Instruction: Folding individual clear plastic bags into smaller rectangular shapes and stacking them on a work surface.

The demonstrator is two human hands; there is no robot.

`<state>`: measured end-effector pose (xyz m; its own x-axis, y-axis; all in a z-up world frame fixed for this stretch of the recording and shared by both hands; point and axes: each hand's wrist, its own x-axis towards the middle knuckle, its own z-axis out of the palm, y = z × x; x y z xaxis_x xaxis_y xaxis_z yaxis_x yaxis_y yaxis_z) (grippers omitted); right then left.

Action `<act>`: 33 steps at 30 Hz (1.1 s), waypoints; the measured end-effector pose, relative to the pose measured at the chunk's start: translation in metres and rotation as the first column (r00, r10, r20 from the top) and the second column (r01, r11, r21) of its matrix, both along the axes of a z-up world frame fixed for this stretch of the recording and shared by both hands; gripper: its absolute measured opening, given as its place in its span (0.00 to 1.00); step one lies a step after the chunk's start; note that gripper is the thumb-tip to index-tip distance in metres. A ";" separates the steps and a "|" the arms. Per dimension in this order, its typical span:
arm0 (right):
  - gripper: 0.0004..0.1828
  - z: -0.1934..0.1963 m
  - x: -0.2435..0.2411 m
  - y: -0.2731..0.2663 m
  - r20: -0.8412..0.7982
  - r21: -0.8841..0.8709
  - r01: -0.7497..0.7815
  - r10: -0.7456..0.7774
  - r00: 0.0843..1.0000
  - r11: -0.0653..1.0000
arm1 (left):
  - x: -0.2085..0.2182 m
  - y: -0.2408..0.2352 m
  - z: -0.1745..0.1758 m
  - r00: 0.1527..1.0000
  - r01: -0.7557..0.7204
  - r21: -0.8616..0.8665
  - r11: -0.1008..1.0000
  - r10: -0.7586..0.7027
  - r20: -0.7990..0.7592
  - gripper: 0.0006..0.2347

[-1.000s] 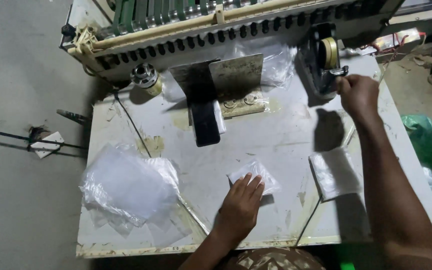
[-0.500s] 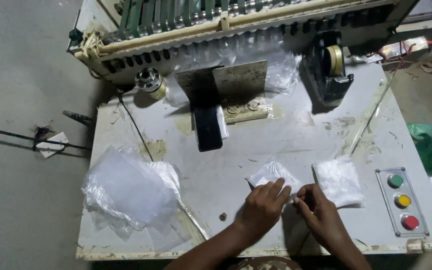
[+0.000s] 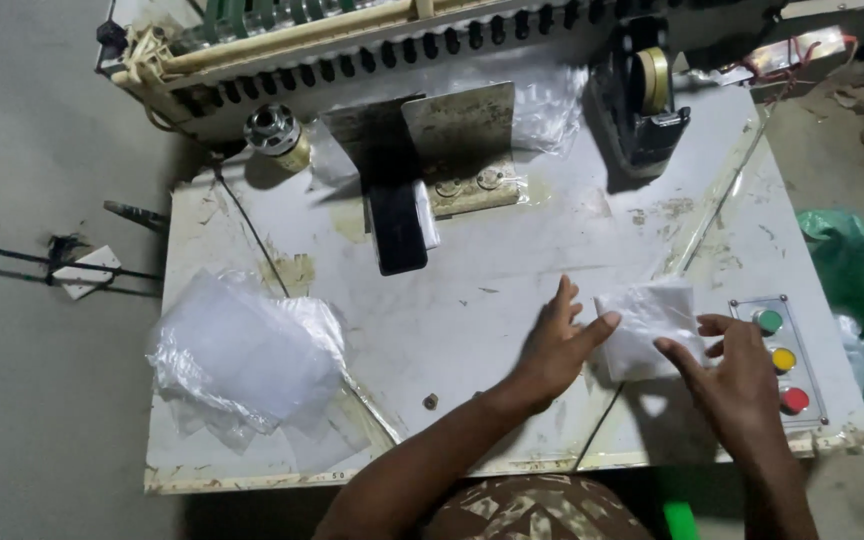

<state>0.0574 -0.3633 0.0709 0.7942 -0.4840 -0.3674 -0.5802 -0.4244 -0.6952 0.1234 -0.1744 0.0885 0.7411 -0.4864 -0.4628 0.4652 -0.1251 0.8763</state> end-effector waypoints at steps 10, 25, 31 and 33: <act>0.33 0.016 -0.004 0.025 0.266 0.624 -0.120 -0.066 0.962 0.772 | 0.000 -0.014 -0.032 0.969 -0.229 -0.189 0.955 0.205 -0.139 0.27; 0.17 0.026 -0.043 -0.142 0.941 -0.076 0.280 -0.024 0.337 0.957 | 0.036 0.021 0.024 0.916 -0.030 -0.114 0.993 0.073 0.395 0.25; 0.47 -0.251 -0.074 -0.311 -0.088 -0.113 0.535 -0.545 0.834 0.837 | 0.040 0.043 -0.004 0.909 -0.357 0.004 0.934 0.347 0.231 0.15; 0.35 -0.317 -0.117 -0.344 -0.095 -0.270 0.198 -0.231 0.968 0.942 | 0.047 0.062 -0.031 0.867 -0.405 0.006 0.914 0.382 0.319 0.15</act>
<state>-0.0593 -0.7073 -0.2464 0.6174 -0.7286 -0.2966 -0.7515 -0.4347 -0.4963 0.1700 -0.1125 0.0579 0.9737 -0.0992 -0.2053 0.2007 -0.0539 0.9782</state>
